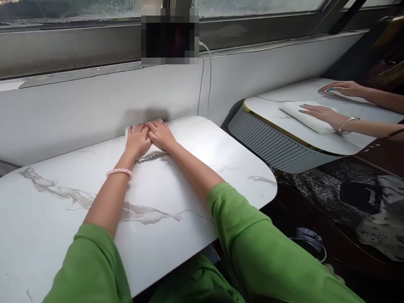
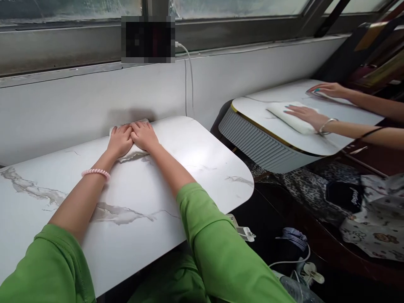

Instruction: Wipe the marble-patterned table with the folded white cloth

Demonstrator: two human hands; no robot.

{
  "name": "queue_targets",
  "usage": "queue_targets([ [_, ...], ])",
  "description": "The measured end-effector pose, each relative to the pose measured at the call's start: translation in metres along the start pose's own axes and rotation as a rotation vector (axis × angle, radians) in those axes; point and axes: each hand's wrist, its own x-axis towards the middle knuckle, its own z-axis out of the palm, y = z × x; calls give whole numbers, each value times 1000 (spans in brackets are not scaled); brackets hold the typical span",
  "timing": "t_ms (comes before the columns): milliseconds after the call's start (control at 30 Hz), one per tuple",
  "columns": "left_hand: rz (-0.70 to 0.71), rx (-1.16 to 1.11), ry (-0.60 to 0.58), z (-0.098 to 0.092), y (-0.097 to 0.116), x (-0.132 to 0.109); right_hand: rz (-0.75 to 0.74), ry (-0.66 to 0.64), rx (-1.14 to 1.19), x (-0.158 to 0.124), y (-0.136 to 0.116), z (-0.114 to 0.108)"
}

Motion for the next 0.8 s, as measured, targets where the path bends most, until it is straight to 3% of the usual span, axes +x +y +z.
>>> queue_targets([
  [200,-10,-1,25,5,-4,6,-19,-17,-23,9,5,0],
  [400,-63,42,19,3,11,-20,-48,-37,-28,-15,-3,-6],
  [600,-23,69,-52,-8,46,-77,-19,-43,-51,-85,-27,-23],
  [800,66,65,-99,-22,90,-157,-17,-57,-116,-177,-58,-48],
])
